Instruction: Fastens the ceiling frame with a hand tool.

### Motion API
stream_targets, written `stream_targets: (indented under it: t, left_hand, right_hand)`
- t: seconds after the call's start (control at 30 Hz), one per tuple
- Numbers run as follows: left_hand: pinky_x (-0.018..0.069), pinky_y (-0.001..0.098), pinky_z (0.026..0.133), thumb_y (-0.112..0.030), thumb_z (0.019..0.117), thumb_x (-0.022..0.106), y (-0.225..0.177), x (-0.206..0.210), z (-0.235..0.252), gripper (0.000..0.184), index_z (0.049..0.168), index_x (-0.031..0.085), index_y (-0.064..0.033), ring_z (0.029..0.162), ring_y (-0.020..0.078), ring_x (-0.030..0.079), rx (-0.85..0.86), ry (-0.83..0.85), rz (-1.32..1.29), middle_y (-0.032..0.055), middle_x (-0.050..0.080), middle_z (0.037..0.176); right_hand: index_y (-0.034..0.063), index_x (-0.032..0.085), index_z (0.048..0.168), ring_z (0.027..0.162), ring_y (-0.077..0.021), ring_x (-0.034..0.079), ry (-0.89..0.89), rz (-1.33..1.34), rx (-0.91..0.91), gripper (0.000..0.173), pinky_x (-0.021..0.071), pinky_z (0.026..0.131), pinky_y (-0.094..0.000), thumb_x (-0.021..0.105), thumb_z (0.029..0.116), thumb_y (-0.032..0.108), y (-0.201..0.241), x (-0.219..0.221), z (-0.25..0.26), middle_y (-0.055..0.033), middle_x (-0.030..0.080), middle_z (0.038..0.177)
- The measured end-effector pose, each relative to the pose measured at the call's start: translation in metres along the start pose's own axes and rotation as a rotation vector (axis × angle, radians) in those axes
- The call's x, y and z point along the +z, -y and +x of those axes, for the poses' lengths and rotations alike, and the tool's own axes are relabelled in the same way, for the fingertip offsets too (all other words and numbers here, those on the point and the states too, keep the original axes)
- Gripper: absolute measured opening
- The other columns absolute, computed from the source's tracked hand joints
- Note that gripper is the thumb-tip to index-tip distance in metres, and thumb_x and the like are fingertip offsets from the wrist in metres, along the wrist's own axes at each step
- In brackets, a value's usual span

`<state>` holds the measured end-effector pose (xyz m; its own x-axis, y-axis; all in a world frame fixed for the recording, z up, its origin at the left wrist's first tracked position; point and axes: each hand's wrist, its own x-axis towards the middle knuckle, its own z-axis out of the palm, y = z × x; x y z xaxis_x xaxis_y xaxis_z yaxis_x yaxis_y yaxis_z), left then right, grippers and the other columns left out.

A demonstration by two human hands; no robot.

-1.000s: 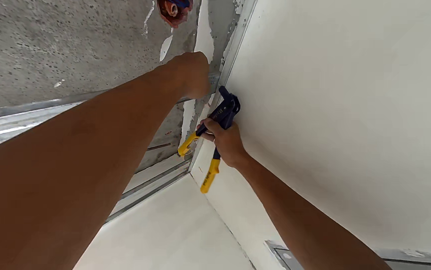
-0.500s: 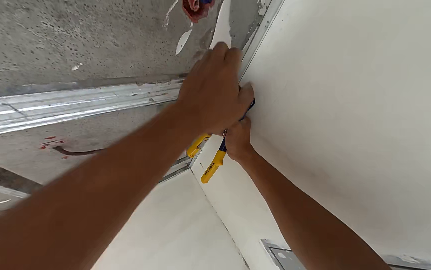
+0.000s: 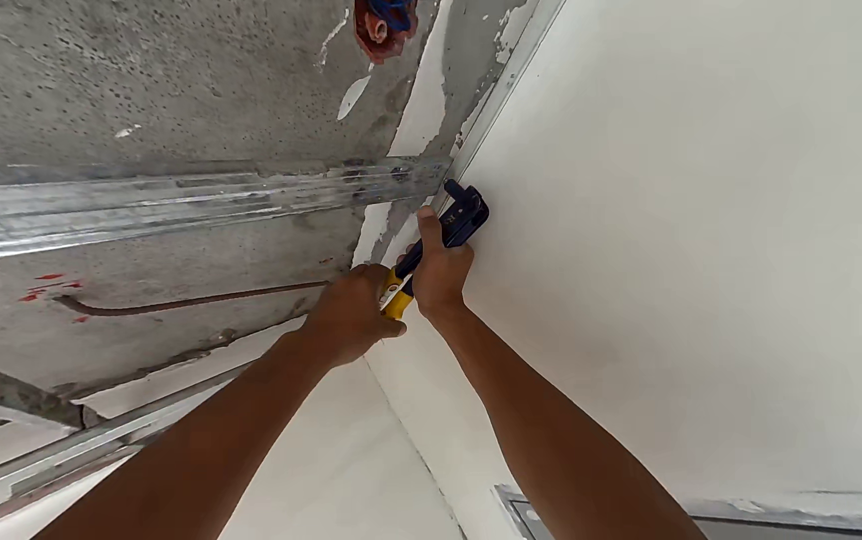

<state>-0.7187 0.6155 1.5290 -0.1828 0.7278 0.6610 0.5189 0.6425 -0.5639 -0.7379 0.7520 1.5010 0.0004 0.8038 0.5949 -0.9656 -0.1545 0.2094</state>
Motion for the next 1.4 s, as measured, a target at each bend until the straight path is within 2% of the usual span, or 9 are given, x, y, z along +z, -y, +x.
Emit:
stream_targets:
  t: [0.1, 0.23, 0.37, 0.47, 0.57, 0.83, 0.97, 1.17, 1.4]
  left_hand:
    - [0.0599, 0.0401, 0.082, -0.049, 0.0758, 0.090, 0.017, -0.006, -0.001, 0.068, 0.129, 0.061, -0.0175, 0.093, 0.0150, 0.067, 0.030, 0.079, -0.286, 0.0021, 0.067, 0.108]
    - [0.0551, 0.0431, 0.071, -0.057, 0.1059, 0.043, 0.025, 0.004, 0.004, 0.045, 0.121, 0.061, -0.0180, 0.078, 0.0165, 0.065, 0.060, -0.037, -0.365, 0.0025, 0.065, 0.089]
    - [0.0544, 0.0502, 0.063, -0.038, 0.1112, 0.041, 0.006, 0.021, 0.014, 0.034, 0.114, 0.058, -0.0097, 0.067, 0.0268, 0.064, 0.020, -0.202, -0.112, 0.0085, 0.061, 0.075]
    - [0.0540, 0.0508, 0.062, -0.033, 0.1113, 0.044, 0.005, 0.020, 0.014, 0.029, 0.110, 0.057, -0.0072, 0.067, 0.0289, 0.065, 0.024, -0.238, -0.065, 0.0096, 0.060, 0.073]
    - [0.0550, 0.0452, 0.064, -0.044, 0.1086, 0.045, 0.008, 0.012, 0.010, 0.035, 0.108, 0.057, -0.0107, 0.067, 0.0209, 0.064, -0.029, -0.172, -0.200, 0.0046, 0.061, 0.075]
    - [0.0531, 0.0455, 0.063, -0.043, 0.1117, 0.035, -0.007, 0.003, -0.004, 0.040, 0.109, 0.055, -0.0098, 0.068, 0.0222, 0.062, -0.064, -0.081, -0.267, 0.0063, 0.058, 0.076]
    - [0.0553, 0.0433, 0.066, -0.044, 0.1100, 0.042, -0.008, 0.003, -0.004, 0.036, 0.111, 0.055, -0.0103, 0.071, 0.0203, 0.064, -0.054, -0.074, -0.266, 0.0049, 0.061, 0.079]
    - [0.0562, 0.0488, 0.067, -0.038, 0.1093, 0.047, 0.001, -0.007, 0.005, 0.032, 0.118, 0.049, -0.0076, 0.072, 0.0268, 0.065, -0.093, -0.124, -0.143, 0.0089, 0.061, 0.080]
    - [0.0563, 0.0458, 0.065, -0.038, 0.1106, 0.044, -0.009, 0.000, -0.007, 0.033, 0.125, 0.043, -0.0085, 0.068, 0.0233, 0.064, -0.113, -0.148, -0.329, 0.0071, 0.060, 0.079]
  right_hand:
    - [0.0011, 0.061, 0.102, 0.054, -0.0220, 0.066, 0.081, 0.045, 0.041, 0.037, 0.0616, 0.055, -0.0399, 0.065, 0.1015, 0.038, 0.002, -0.008, 0.000, -0.0108, 0.064, 0.066]
    - [-0.0012, 0.055, 0.121, 0.086, -0.0292, 0.074, 0.346, 0.143, 0.211, 0.035, 0.0642, 0.080, -0.0456, 0.059, 0.1054, 0.029, 0.019, -0.035, -0.005, -0.0190, 0.071, 0.097]
    - [-0.0019, 0.050, 0.132, 0.108, -0.0316, 0.070, 0.444, 0.186, 0.403, 0.037, 0.0585, 0.097, -0.0469, 0.057, 0.1061, 0.023, 0.042, -0.049, -0.009, -0.0228, 0.067, 0.122]
    - [0.0024, 0.055, 0.120, 0.116, -0.0252, 0.065, 0.446, 0.170, 0.479, 0.021, 0.0543, 0.100, -0.0443, 0.059, 0.1016, 0.011, 0.042, -0.045, -0.027, -0.0152, 0.065, 0.122]
    - [-0.0011, 0.057, 0.123, 0.106, -0.0238, 0.070, 0.392, 0.156, 0.377, 0.023, 0.0577, 0.094, -0.0404, 0.056, 0.1010, 0.005, 0.024, -0.035, -0.028, -0.0174, 0.069, 0.117]
    - [0.0023, 0.060, 0.090, 0.050, -0.0165, 0.063, 0.137, 0.002, 0.000, 0.033, 0.0575, 0.050, -0.0328, 0.062, 0.1039, 0.033, 0.006, -0.002, -0.018, -0.0069, 0.062, 0.061]
    - [0.0014, 0.062, 0.091, 0.052, -0.0179, 0.066, 0.137, -0.031, 0.034, 0.040, 0.0578, 0.050, -0.0331, 0.063, 0.1029, 0.039, 0.007, -0.008, -0.017, -0.0095, 0.066, 0.064]
    - [0.0006, 0.053, 0.130, 0.119, -0.0316, 0.066, 0.347, 0.150, 0.492, 0.033, 0.0566, 0.099, -0.0504, 0.054, 0.1066, 0.024, 0.038, -0.048, -0.026, -0.0191, 0.066, 0.128]
    - [-0.0017, 0.061, 0.111, 0.078, -0.0253, 0.075, 0.267, 0.087, 0.237, 0.028, 0.0651, 0.075, -0.0406, 0.058, 0.1055, 0.025, 0.018, -0.019, -0.018, -0.0165, 0.073, 0.090]
